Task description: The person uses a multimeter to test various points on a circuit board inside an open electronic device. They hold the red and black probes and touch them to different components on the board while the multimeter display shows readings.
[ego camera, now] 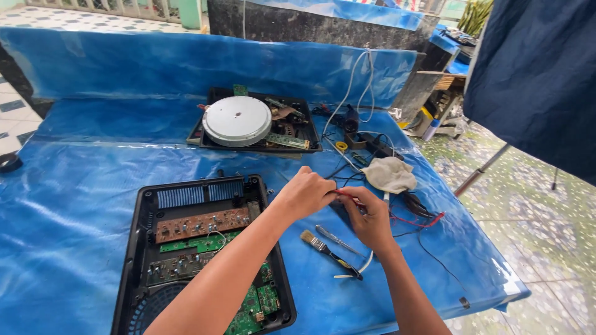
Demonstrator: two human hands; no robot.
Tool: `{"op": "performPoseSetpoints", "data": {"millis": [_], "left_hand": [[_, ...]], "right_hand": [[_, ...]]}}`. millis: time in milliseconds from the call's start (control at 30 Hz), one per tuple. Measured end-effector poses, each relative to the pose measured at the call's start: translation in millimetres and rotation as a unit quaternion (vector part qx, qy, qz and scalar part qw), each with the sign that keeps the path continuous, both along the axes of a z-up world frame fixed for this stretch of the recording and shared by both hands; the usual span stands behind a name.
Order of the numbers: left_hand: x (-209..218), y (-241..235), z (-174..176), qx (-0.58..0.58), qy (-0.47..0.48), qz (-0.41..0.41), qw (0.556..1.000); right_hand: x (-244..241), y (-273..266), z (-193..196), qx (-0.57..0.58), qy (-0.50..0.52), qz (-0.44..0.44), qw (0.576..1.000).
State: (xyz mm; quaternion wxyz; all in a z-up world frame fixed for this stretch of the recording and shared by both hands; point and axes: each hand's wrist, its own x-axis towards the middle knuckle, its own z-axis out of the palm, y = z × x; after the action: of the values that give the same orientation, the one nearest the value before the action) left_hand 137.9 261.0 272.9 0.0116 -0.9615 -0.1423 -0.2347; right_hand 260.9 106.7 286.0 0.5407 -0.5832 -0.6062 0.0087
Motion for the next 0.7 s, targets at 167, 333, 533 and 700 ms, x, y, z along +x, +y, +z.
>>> {"op": "performPoseSetpoints", "data": {"millis": [167, 333, 533, 700], "left_hand": [[13.5, -15.4, 40.3, 0.051, -0.088, -0.018, 0.995], [24.0, -23.3, 73.3, -0.021, -0.277, -0.057, 0.959], [3.0, -14.6, 133.9, 0.050, -0.336, -0.022, 0.940], [-28.4, -29.3, 168.0, 0.087, -0.347, -0.026, 0.934]], "right_hand": [[12.2, -11.4, -20.7, -0.020, 0.063, 0.012, 0.998], [-12.2, -22.8, -1.6, -0.046, 0.038, 0.087, 0.994], [17.0, -27.9, 33.4, 0.078, -0.101, -0.036, 0.991], [56.7, -46.5, 96.2, 0.114, -0.321, -0.144, 0.929]]}}
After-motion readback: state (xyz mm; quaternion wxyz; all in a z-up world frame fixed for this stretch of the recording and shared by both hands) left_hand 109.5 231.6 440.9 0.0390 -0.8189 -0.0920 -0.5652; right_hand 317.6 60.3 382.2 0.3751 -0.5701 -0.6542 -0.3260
